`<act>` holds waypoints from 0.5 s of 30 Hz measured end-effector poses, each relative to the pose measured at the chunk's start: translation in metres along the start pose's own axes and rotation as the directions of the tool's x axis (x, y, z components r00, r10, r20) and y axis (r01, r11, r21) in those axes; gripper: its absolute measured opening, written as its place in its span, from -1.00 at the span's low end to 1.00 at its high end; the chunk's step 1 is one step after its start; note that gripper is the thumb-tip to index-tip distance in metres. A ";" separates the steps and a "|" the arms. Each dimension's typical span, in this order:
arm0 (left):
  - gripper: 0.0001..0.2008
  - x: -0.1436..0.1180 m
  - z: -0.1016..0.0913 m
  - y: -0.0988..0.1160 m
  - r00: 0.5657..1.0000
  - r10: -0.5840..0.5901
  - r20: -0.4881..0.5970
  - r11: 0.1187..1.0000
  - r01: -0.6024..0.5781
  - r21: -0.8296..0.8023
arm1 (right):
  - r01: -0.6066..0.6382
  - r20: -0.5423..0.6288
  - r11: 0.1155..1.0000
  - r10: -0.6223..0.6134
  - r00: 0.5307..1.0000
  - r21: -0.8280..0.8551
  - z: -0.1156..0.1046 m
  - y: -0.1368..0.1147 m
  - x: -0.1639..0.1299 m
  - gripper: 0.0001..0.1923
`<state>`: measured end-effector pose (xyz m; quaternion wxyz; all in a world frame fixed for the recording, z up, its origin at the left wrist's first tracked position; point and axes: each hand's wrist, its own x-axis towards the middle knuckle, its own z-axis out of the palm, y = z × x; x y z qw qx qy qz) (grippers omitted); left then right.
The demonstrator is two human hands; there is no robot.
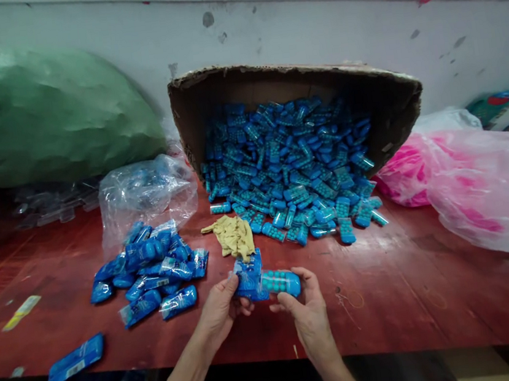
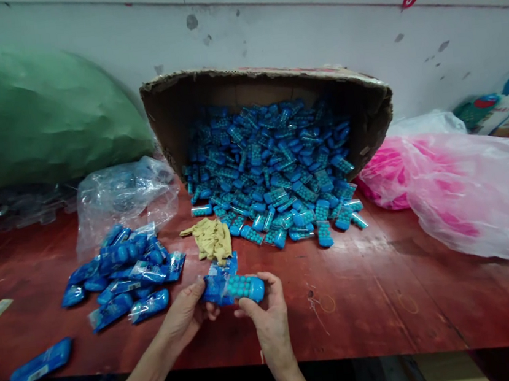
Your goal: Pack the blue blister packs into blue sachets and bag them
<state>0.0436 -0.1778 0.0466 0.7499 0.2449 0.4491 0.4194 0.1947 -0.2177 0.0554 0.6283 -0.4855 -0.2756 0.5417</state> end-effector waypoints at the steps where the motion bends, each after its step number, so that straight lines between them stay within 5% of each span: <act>1: -0.65 0.000 0.001 -0.002 1.000 -0.013 -0.001 1.000 0.013 -0.019 | 0.022 -0.031 1.000 -0.022 0.999 -0.003 0.000 0.001 -0.001 -0.55; 7: -0.66 -0.005 0.005 -0.008 0.998 -0.062 -0.012 0.996 0.061 -0.059 | 0.217 -0.063 0.962 -0.230 0.971 -0.168 -0.002 0.009 -0.008 -0.59; 15: -0.66 -0.007 0.007 -0.005 0.998 -0.054 -0.019 0.997 0.052 -0.064 | 0.425 0.106 0.855 -0.413 0.904 -0.297 -0.009 0.020 -0.016 -0.57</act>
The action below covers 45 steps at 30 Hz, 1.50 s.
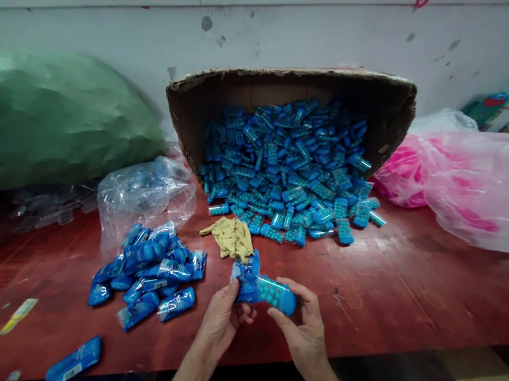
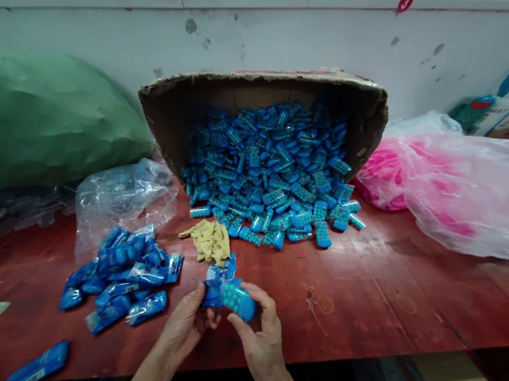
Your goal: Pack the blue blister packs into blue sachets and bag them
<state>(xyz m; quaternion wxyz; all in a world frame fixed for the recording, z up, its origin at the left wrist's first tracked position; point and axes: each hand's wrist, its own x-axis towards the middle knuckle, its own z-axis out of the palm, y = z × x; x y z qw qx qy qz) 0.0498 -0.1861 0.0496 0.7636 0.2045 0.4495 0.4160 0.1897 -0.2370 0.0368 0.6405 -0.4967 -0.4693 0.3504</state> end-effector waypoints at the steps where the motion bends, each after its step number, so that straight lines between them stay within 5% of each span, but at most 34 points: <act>1: -0.67 0.000 0.000 0.001 1.000 0.003 -0.006 1.000 -0.003 -0.003 | 0.008 -0.013 1.000 -0.008 1.000 -0.007 -0.001 -0.001 0.001 -0.57; 6: -0.66 -0.001 -0.001 0.002 0.999 0.000 -0.036 1.000 0.000 0.003 | -0.038 -0.132 0.999 0.038 0.991 0.004 -0.003 -0.010 0.013 -0.60; 27: -0.69 -0.003 0.006 -0.002 1.000 -0.002 -0.019 0.999 0.001 -0.042 | -0.111 -0.035 0.992 0.113 0.993 0.057 0.000 -0.001 0.004 -0.59; 36: -0.72 0.002 0.008 -0.005 0.996 0.076 -0.045 0.996 -0.073 0.059 | -0.225 0.029 0.973 0.223 0.974 0.051 0.001 -0.003 0.005 -0.63; 42: -0.84 0.004 0.023 -0.003 0.996 -0.038 -0.086 0.977 0.019 -0.212 | -0.161 -0.092 0.980 0.151 0.984 -0.119 0.008 0.010 0.004 -0.67; 45: -0.90 0.005 0.025 -0.003 0.991 -0.072 -0.116 0.967 0.041 -0.251 | -0.067 -0.024 0.983 0.064 0.998 -0.172 0.007 0.008 0.002 -0.70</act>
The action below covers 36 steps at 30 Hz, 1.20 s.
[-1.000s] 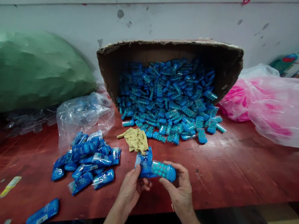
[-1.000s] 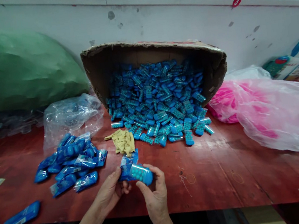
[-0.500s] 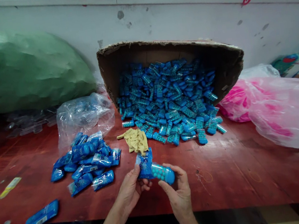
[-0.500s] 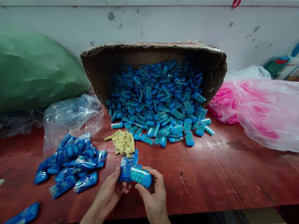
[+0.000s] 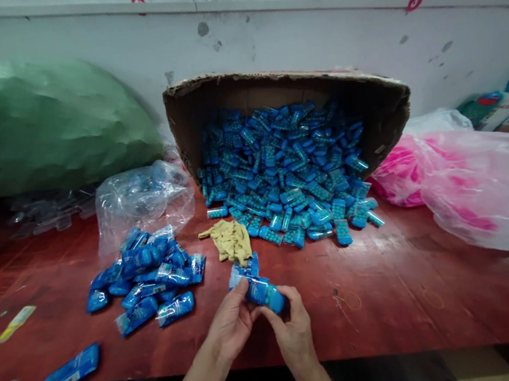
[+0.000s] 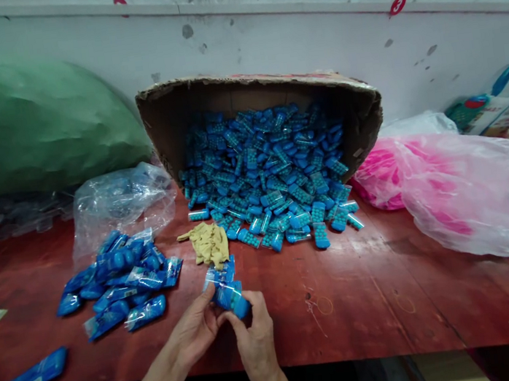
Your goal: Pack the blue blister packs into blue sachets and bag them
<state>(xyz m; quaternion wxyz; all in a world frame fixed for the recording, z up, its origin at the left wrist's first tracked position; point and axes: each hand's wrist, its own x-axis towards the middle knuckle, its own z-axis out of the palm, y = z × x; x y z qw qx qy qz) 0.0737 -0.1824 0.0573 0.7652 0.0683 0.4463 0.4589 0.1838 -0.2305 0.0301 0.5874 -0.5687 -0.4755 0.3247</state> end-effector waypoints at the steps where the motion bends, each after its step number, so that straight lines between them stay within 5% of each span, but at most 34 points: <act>1: -0.90 0.000 0.000 0.001 1.000 0.008 -0.003 1.000 -0.008 0.009 | 0.014 0.049 1.000 -0.015 0.999 0.012 -0.001 -0.002 0.000 -0.68; 5: -0.86 0.001 -0.002 0.009 0.996 0.018 0.085 0.993 -0.028 0.117 | -0.179 0.256 0.966 0.128 0.958 0.185 -0.005 -0.012 0.003 -0.71; 8: -0.83 0.001 0.001 0.012 0.995 0.005 0.096 0.990 -0.019 0.142 | -0.305 0.243 0.902 0.236 0.941 0.307 -0.003 -0.013 0.006 -0.77; 12: -0.90 0.000 0.003 0.007 0.995 -0.031 0.091 0.999 0.027 0.042 | -0.125 0.155 0.962 0.089 0.984 0.241 -0.004 -0.010 0.007 -0.74; 15: -0.84 -0.002 0.000 0.006 0.976 -0.096 0.195 0.994 0.083 0.076 | -0.026 0.216 0.983 -0.014 0.976 0.183 -0.009 -0.012 0.008 -0.68; 25: -0.74 -0.002 -0.008 0.021 0.865 -0.233 0.444 0.960 0.130 0.249 | 0.060 0.355 0.995 -0.087 0.931 0.085 -0.021 -0.025 0.022 -0.19; 30: -0.78 -0.007 -0.005 0.017 0.827 -0.268 0.495 0.957 0.168 0.238 | 0.014 0.480 0.994 -0.063 0.875 0.104 -0.023 -0.027 0.022 -0.18; 36: -0.79 -0.015 0.000 0.001 0.923 -0.157 0.352 0.986 0.124 0.113 | -0.106 0.478 0.985 0.029 0.878 0.134 -0.022 -0.024 0.019 -0.26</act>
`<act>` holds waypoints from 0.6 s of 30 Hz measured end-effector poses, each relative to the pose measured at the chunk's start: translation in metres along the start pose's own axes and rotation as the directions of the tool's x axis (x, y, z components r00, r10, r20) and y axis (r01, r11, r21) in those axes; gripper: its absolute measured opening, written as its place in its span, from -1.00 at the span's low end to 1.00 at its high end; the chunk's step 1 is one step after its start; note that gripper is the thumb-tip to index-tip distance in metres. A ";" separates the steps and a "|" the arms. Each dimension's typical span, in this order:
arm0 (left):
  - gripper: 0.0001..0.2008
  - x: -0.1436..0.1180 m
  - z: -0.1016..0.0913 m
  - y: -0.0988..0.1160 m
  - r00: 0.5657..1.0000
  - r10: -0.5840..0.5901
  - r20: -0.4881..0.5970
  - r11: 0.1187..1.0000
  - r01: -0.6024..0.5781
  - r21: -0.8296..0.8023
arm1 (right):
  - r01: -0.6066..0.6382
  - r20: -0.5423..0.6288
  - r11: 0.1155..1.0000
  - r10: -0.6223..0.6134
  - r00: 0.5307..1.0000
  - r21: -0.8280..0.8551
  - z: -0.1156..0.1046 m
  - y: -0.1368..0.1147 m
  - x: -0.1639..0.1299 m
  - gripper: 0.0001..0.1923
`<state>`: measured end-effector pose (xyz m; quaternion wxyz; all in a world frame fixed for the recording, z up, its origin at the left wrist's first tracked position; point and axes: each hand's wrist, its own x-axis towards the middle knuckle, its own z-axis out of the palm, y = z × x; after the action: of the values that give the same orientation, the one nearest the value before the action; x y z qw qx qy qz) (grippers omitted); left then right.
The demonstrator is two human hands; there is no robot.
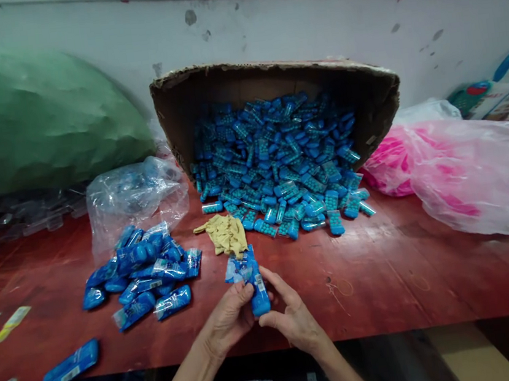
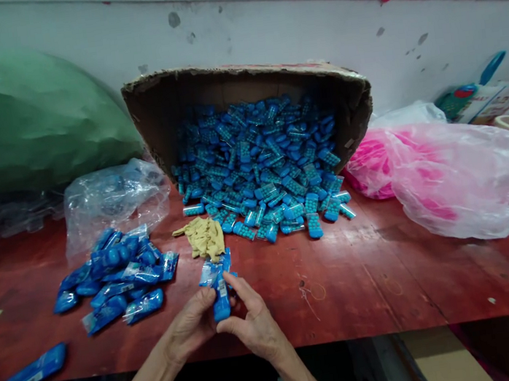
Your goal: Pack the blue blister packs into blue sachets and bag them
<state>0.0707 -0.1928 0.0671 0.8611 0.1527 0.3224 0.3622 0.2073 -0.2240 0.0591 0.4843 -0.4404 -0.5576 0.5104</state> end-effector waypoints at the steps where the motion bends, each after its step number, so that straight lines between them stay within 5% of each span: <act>1: -0.80 0.000 0.001 -0.005 0.998 0.026 -0.051 0.999 -0.027 -0.030 | -0.010 -0.021 1.000 0.010 1.000 0.005 0.001 0.003 -0.001 -0.27; 5: -0.86 0.001 0.005 -0.018 0.977 0.078 -0.201 0.991 -0.098 -0.094 | -0.015 -0.063 1.000 0.015 0.998 0.001 0.001 0.013 -0.006 -0.38; 11: -0.84 -0.002 0.013 -0.009 0.974 0.084 -0.212 0.996 -0.079 0.031 | -0.014 -0.033 0.994 0.017 0.999 0.104 -0.004 0.018 -0.004 -0.52; 18: -0.80 0.001 0.015 -0.006 0.940 0.174 -0.292 0.982 -0.144 0.122 | 0.038 -0.282 0.994 -0.065 0.957 -0.099 0.014 0.015 -0.006 -0.70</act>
<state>0.0846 -0.1972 0.0751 0.7610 0.1637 0.4543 0.4333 0.1939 -0.2303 0.0433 0.5516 -0.5165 -0.5167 0.4025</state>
